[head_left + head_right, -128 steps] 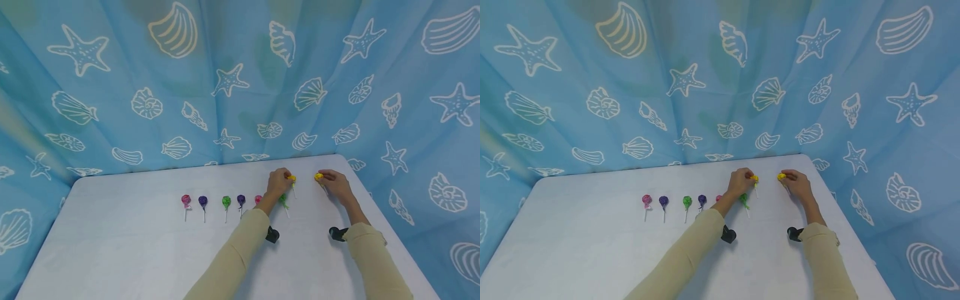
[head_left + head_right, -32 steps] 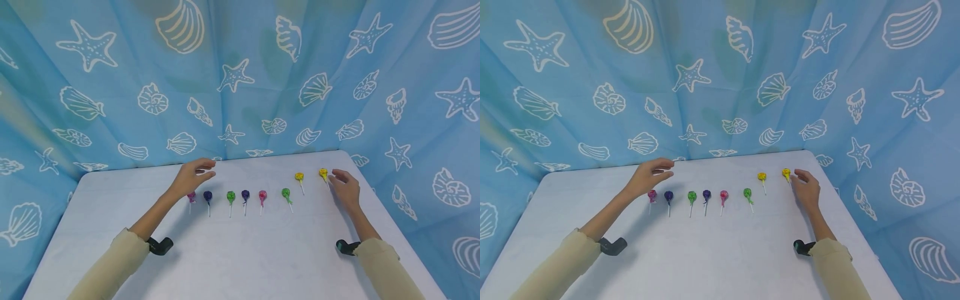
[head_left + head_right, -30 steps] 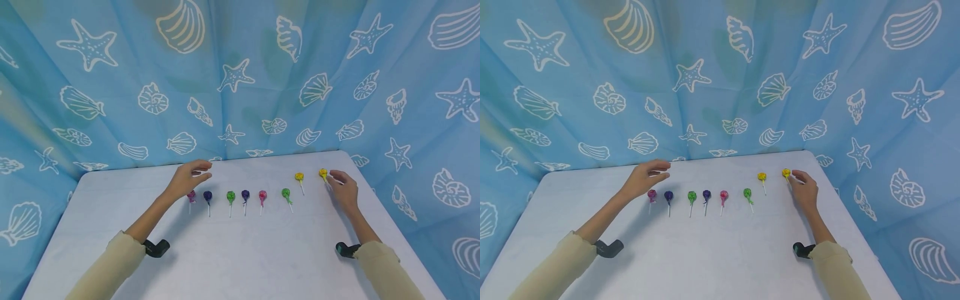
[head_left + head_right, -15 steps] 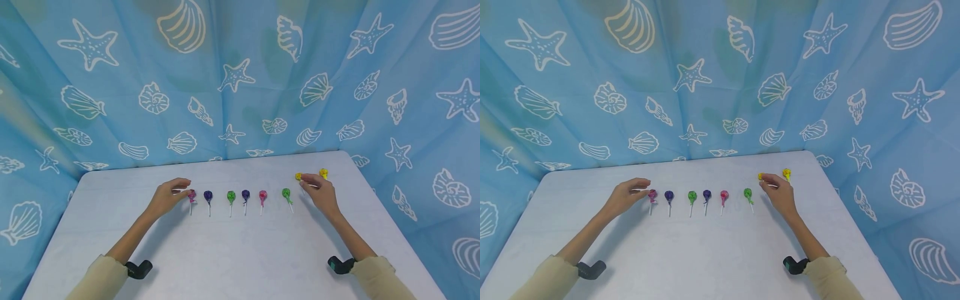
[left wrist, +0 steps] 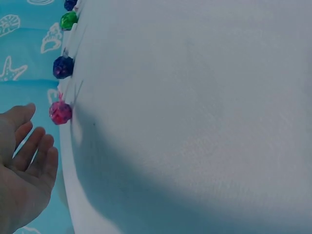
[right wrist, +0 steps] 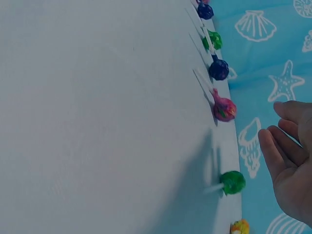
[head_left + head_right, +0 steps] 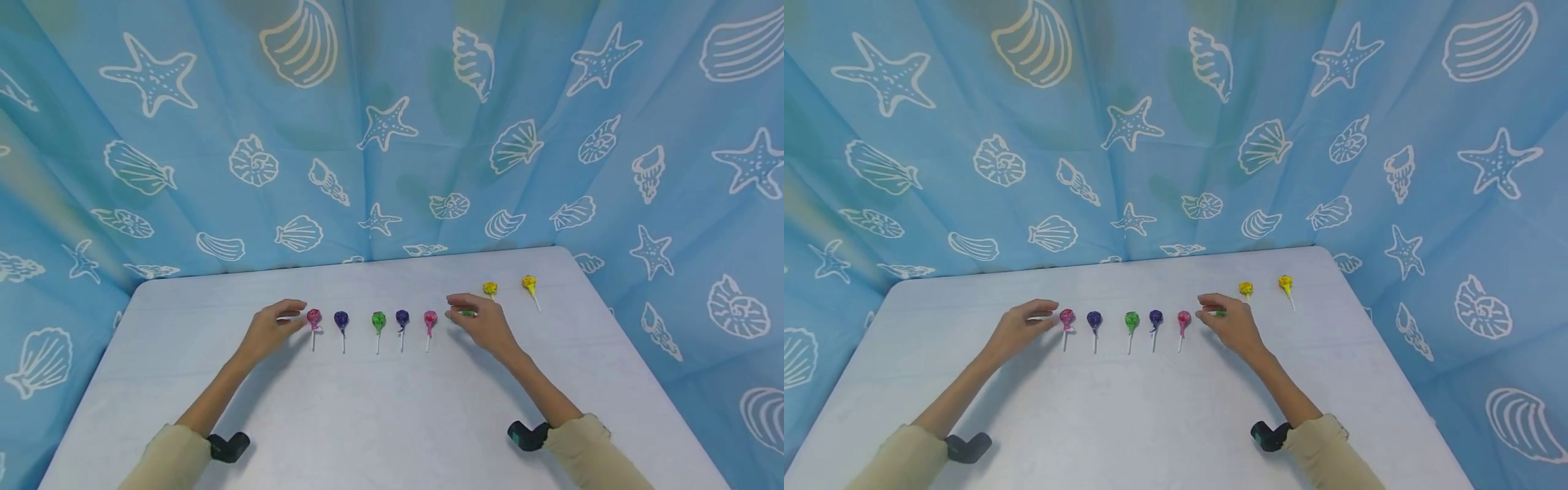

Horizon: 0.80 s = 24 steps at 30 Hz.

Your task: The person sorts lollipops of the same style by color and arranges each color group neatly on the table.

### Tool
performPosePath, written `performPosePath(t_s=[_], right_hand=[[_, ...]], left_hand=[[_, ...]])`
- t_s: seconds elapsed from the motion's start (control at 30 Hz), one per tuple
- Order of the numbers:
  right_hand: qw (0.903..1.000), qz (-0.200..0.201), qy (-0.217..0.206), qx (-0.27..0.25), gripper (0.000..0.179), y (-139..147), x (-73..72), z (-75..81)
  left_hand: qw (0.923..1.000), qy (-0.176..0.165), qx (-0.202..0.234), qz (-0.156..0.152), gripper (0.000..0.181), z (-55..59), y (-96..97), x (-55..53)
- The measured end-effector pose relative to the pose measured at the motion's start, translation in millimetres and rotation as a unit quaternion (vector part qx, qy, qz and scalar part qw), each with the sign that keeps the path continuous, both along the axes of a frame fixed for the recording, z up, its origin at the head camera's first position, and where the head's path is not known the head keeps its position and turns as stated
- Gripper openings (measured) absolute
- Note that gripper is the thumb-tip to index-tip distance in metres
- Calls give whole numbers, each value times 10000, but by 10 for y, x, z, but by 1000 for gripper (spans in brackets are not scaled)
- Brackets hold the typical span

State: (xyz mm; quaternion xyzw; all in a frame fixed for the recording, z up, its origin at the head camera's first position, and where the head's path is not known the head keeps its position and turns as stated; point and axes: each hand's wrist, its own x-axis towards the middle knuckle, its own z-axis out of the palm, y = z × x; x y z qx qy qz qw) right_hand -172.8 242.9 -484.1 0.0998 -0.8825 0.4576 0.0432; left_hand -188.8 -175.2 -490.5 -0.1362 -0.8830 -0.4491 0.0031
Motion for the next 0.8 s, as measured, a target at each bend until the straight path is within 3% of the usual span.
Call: performPosePath(t_s=[0.37, 0.8], right_hand=[[9990, 68, -59, 448, 31, -302, -23, -185], [9974, -55, 83, 720, 30, -363, -111, -301]], left_hand=[[9999, -94, -81, 23, 35, -75, 26, -38], [9998, 29, -167, 73, 33, -153, 48, -39]])
